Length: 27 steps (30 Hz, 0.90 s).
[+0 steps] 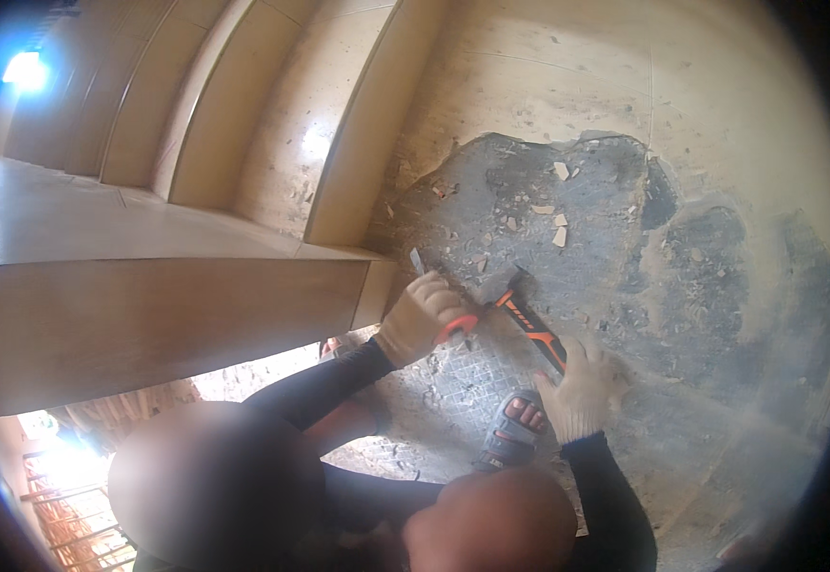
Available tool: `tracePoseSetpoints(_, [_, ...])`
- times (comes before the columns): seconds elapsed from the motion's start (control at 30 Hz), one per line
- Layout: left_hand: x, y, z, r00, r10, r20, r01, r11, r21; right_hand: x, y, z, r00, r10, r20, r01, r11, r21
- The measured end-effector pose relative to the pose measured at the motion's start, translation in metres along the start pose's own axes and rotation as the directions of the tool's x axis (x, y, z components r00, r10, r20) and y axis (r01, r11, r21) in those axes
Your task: The person uses a hammer and chisel to break and remove floor tiles near a staircase. They repeatedly strike the tiles, pry up fragments, and clear debris by hand.
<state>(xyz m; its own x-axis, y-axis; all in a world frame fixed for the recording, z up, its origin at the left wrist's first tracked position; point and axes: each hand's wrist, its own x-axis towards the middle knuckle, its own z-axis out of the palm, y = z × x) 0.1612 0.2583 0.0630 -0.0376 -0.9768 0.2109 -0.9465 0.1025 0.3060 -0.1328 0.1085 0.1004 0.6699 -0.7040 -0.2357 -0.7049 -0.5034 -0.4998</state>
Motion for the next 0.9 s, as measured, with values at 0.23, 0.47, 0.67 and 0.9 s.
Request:
tracePoseSetpoints(0.23, [0.035, -0.039, -0.017, 0.924, -0.382, 0.009, 0.382, 0.924, 0.020, 0.033, 0.000, 0.034, 0.995, -0.030, 0.099, 0.052, 0.974, -0.221])
tracePoseSetpoints(0.47, [0.041, -0.060, -0.001, 0.823, -0.540, -0.175, 0.545, 0.838, -0.025, 0.039, -0.010, 0.018, 0.959, 0.132, 0.249, -0.137, 0.990, 0.005])
tracePoseSetpoints(0.67, [0.038, -0.069, -0.010, 0.799, -0.582, -0.150, 0.559, 0.811, -0.174, 0.030, -0.015, -0.006, 0.882, 0.093, 0.461, -0.350, 0.786, 0.511])
tracePoseSetpoints(0.9, [0.048, -0.072, -0.019, 0.710, -0.697, -0.104, 0.657, 0.708, -0.260, 0.058, -0.064, -0.012, 0.992, -0.018, 0.127, -0.114, 0.326, 0.938])
